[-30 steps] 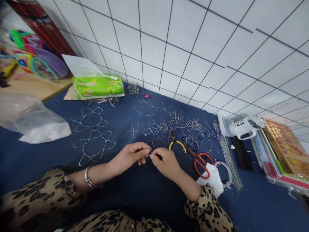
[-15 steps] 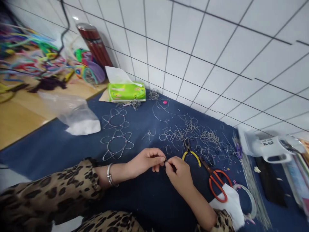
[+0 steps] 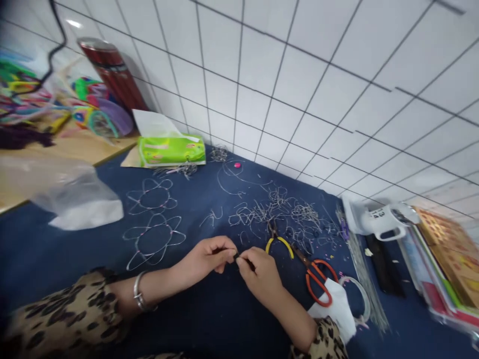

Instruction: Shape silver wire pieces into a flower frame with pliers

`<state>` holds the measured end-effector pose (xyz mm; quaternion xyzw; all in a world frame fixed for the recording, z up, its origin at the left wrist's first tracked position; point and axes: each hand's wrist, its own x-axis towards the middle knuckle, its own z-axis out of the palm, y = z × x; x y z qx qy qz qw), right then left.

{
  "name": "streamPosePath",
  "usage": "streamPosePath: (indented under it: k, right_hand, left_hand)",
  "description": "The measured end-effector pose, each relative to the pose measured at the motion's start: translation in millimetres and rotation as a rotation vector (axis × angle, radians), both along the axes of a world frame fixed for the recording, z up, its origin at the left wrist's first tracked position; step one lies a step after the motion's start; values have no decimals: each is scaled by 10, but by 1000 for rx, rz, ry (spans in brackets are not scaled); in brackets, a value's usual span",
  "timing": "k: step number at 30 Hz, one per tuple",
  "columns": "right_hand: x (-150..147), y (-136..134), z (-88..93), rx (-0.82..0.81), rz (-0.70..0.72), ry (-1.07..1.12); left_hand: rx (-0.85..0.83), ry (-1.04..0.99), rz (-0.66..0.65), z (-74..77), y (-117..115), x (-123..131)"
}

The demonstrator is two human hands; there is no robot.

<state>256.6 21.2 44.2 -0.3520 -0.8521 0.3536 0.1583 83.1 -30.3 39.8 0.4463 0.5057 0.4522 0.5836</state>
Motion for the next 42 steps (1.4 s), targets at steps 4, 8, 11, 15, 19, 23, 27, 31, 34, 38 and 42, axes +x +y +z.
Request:
streamPosePath:
  k: [4, 8, 11, 15, 19, 23, 27, 31, 34, 38, 42]
  right_hand:
    - [56, 70, 32, 74, -3, -22]
    - [118, 267, 46, 233, -118, -105]
    - [116, 455, -17, 363, -189, -209]
    - [3, 603, -145, 451, -155, -329]
    - [-104, 654, -197, 455, -139, -351]
    - [-9, 725, -109, 212, -195, -76]
    - [188, 807, 35, -187, -420, 341]
    - [265, 842, 117, -542, -474, 671]
    - [244, 815, 127, -655, -466, 723]
    - [203, 739, 115, -612, -457, 640]
    - [220, 713, 110, -493, -406, 505]
  left_hand:
    - [-10, 87, 14, -29, 40, -33]
    - [-34, 149, 19, -72, 67, -65]
    - [-25, 176, -2, -77, 75, -69]
    - [-20, 211, -25, -75, 84, -63]
    - [-6, 267, -63, -74, 89, -53]
    - [11, 288, -81, -65, 91, -38]
    - [15, 293, -110, -72, 97, -32]
    - [35, 330, -121, -94, 108, -31]
    - [33, 356, -90, -107, 140, -18]
    - [64, 376, -29, -130, 220, 2]
    - [99, 422, 48, -156, 286, -19]
